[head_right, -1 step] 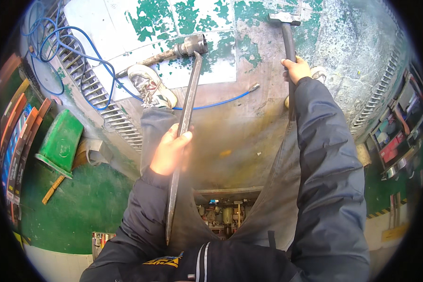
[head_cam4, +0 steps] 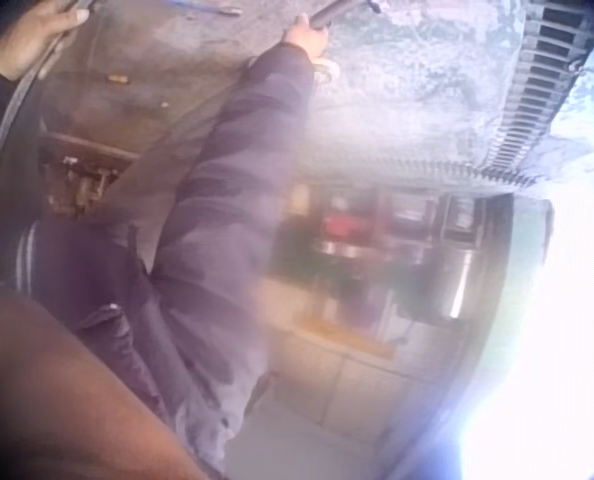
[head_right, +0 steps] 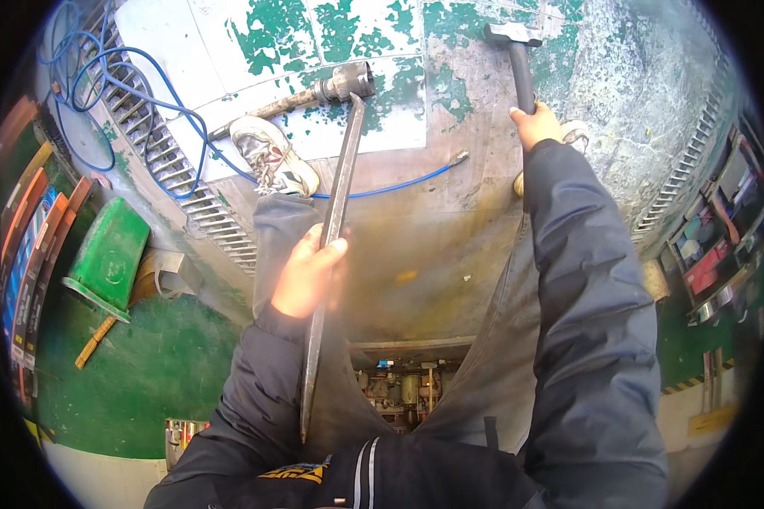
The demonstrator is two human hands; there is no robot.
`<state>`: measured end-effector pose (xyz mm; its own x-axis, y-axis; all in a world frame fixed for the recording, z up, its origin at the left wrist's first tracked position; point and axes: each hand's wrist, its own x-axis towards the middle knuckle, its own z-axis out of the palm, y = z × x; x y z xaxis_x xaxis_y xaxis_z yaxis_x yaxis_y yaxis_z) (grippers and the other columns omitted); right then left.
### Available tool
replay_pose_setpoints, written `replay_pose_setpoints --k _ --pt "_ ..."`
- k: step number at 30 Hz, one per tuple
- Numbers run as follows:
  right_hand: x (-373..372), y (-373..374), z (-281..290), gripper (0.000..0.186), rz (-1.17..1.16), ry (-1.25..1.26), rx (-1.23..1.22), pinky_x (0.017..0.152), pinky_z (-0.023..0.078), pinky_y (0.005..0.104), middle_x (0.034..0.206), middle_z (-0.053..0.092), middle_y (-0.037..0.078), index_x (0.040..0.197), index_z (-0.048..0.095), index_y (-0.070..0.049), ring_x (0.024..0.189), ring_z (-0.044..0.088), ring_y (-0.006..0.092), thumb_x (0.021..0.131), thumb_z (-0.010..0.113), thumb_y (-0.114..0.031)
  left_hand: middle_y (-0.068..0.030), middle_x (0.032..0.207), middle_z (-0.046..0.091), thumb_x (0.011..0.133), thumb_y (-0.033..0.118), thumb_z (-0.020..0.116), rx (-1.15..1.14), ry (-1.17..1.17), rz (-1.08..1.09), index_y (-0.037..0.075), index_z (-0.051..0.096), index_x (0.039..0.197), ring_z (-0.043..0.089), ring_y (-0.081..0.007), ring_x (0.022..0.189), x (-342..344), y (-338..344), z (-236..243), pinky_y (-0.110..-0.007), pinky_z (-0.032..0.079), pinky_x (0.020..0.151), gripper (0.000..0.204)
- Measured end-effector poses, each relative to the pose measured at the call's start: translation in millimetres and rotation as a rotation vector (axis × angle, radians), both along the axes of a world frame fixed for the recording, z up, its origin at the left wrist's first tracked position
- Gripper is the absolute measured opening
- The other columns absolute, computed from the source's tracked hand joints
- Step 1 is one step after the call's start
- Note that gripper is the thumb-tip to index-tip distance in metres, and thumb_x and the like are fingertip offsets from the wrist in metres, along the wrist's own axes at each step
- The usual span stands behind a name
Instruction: The person repeatedly strikes a long metal bar with a hammer while holding the bar steady with the other hand. The action is continuous and focused on the same object throughout the clip.
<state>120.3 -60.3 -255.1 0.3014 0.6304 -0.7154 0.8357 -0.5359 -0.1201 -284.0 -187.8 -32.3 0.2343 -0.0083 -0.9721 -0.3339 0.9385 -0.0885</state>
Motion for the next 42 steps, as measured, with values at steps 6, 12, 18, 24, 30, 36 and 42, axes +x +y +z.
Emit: replay_pose_setpoints --k 6,12,18,24,30,36,42 --pt "-158 14 1 0.094 -0.24 0.397 -0.321 0.105 0.05 0.0528 0.156 0.046 0.033 0.157 0.044 -0.003 0.136 0.055 0.0455 0.092 0.067 -0.066 -0.0031 0.074 0.051 0.107 0.023 0.058 -0.001 0.036 -0.011 0.005 0.048 0.129 0.045 -0.0115 0.042 10 0 1 -0.028 0.043 0.038 0.03" --pt "-269 22 -48 0.077 -0.505 0.598 -0.429 0.091 0.056 0.0494 0.132 0.066 0.016 0.137 0.063 0.0 0.115 0.064 0.0341 0.093 0.069 -0.064 -0.0022 0.072 0.05 0.107 0.023 0.058 0.044 0.043 -0.073 0.005 0.048 0.122 0.046 -0.012 0.043 8 2 2 -0.029 0.042 0.038 0.025" --pt "-245 -7 -59 0.053 -0.672 0.747 -0.444 0.077 0.06 0.0387 0.1 0.066 0.007 0.113 0.071 -0.003 0.079 0.058 0.0157 0.089 0.082 -0.048 -0.0024 0.072 0.051 0.107 0.022 0.057 0.014 -0.005 -0.033 0.005 0.048 0.121 0.045 -0.0121 0.043 11 0 5 -0.029 0.043 0.038 0.024" --pt "-184 -9 -63 0.073 -0.522 0.82 -0.25 0.079 0.062 0.0345 0.123 0.068 0.019 0.144 0.05 0.012 0.102 0.07 0.0232 0.09 0.087 -0.022 -0.0025 0.072 0.05 0.107 0.021 0.057 0.041 -0.049 -0.084 0.005 0.048 0.124 0.045 -0.012 0.043 19 0 5 -0.03 0.043 0.038 0.025" --pt "-128 20 -67 0.082 -0.272 0.777 -0.064 0.105 0.052 0.0425 0.132 0.068 0.025 0.144 0.05 0.004 0.123 0.066 0.032 0.085 0.089 -0.036 -0.0031 0.073 0.05 0.107 0.022 0.059 0.035 -0.083 -0.079 0.003 0.047 0.13 0.046 -0.012 0.044 37 7 5 -0.029 0.043 0.038 0.031" --pt "-104 41 -23 0.074 0.128 0.339 0.088 0.105 0.051 0.0451 0.129 0.067 0.027 0.142 0.053 -0.001 0.123 0.064 0.041 0.086 0.085 -0.037 -0.0042 0.073 0.052 0.107 0.023 0.059 0.046 -0.083 -0.081 0.004 0.048 0.13 0.046 -0.0125 0.043 55 30 4 -0.028 0.043 0.038 0.031" --pt "-33 11 -10 0.075 0.127 -0.168 0.39 0.115 0.043 0.0443 0.137 0.06 0.021 0.141 0.053 0.0 0.134 0.053 0.0385 0.082 0.087 -0.03 -0.0048 0.073 0.053 0.107 0.022 0.059 -0.007 -0.065 -0.061 0.006 0.049 0.132 0.047 -0.0124 0.044 52 47 4 -0.028 0.044 0.037 0.031"
